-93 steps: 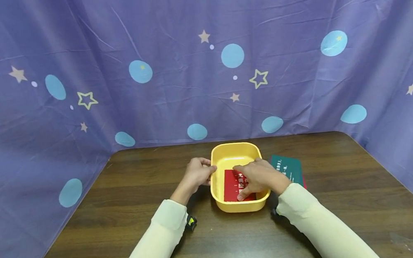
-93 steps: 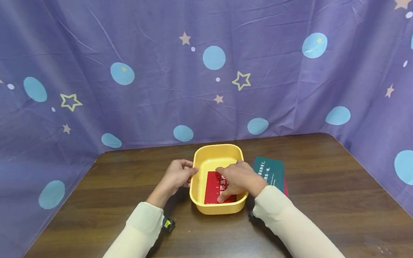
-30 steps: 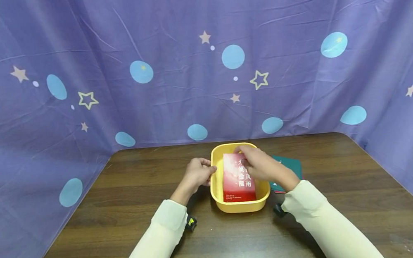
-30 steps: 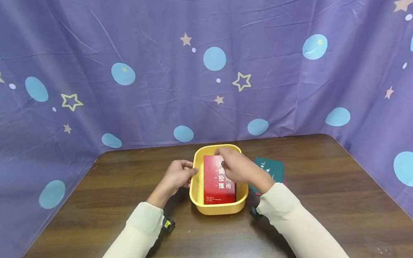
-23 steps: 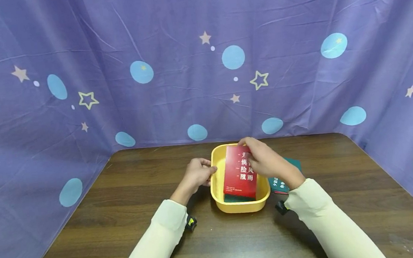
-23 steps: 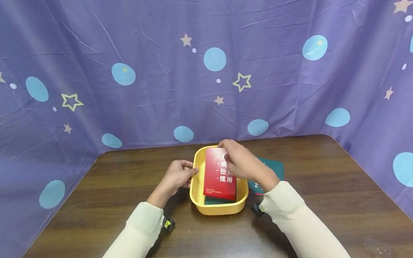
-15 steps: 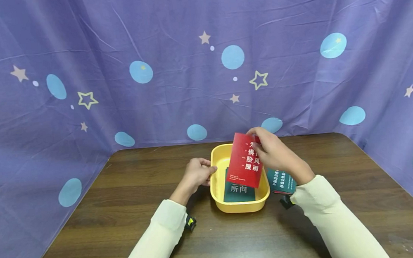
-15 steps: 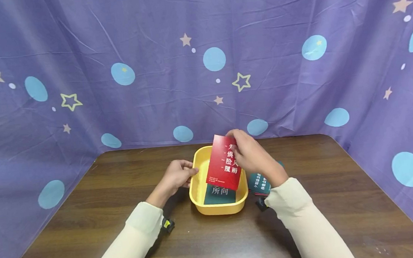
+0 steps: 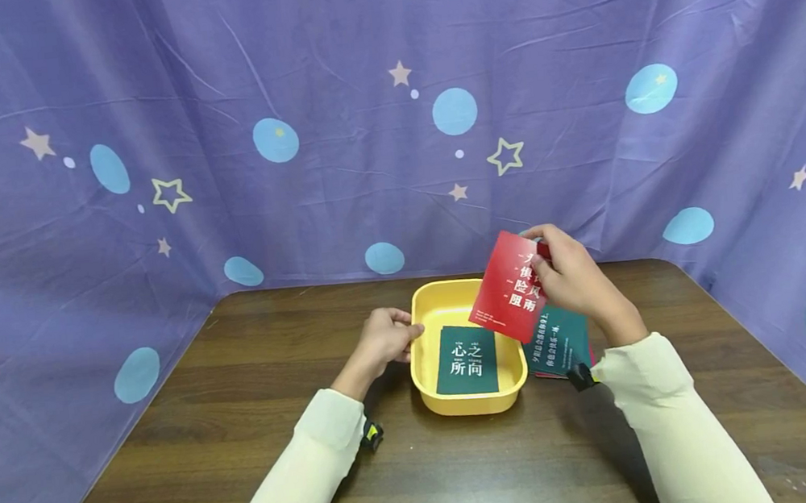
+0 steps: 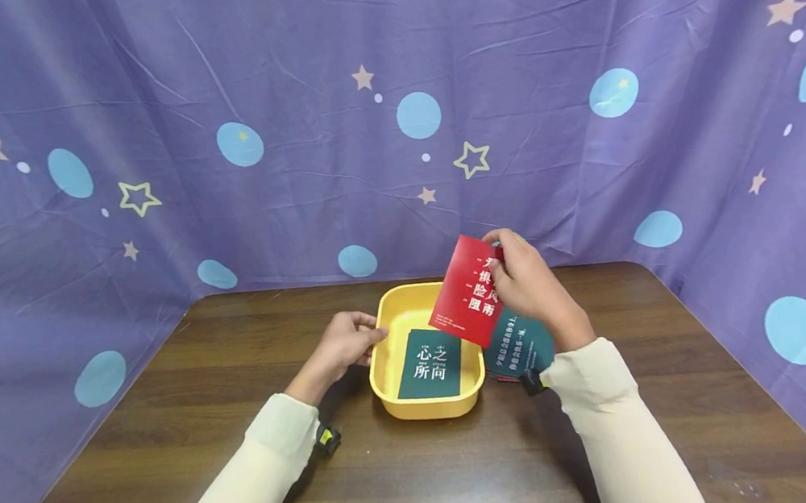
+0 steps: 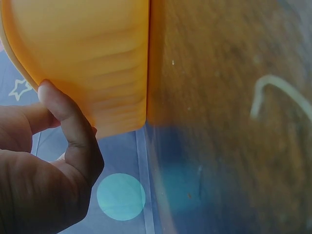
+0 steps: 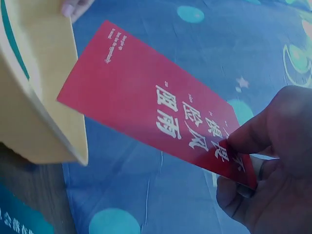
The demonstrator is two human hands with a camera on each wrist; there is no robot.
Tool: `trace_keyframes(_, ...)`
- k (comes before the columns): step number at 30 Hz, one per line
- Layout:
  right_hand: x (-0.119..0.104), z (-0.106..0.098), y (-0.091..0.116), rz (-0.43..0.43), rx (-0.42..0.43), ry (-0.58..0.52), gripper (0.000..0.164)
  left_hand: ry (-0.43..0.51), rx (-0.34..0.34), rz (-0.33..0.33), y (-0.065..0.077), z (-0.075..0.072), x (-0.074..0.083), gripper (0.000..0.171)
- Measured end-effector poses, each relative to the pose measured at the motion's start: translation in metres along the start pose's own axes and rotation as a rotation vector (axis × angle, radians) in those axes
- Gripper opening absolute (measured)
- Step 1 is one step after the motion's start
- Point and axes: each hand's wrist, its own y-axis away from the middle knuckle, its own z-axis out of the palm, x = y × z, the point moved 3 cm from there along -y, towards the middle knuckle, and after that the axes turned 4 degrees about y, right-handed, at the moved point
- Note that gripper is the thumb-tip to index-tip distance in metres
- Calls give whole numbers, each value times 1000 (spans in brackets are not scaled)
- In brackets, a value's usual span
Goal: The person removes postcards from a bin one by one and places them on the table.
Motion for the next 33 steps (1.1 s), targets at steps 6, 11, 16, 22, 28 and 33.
trace_keyframes(6, 20, -13, 2, 58, 19, 43, 29, -7, 4, -2, -1, 0, 0, 24)
trace_keyframes(11, 40, -19, 8, 123, -22, 74, 27, -7, 3, -4, 0, 0, 0, 25)
trace_keyframes(16, 59, -17, 12, 203, -91, 87, 29, 0, 7, -1, 0, 1, 0, 24)
trace_keyframes(22, 80, -8, 18, 261, -161, 71, 33, 6, 9, -4, 0, 0, -1, 24)
trace_keyframes(28, 99, 1, 25, 321, -184, 14, 31, -11, 7, 0, 0, 0, -2, 25)
trace_keyframes(33, 110, 13, 31, 416, -228, -97, 31, -11, 6, -1, 1, 0, -1, 24)
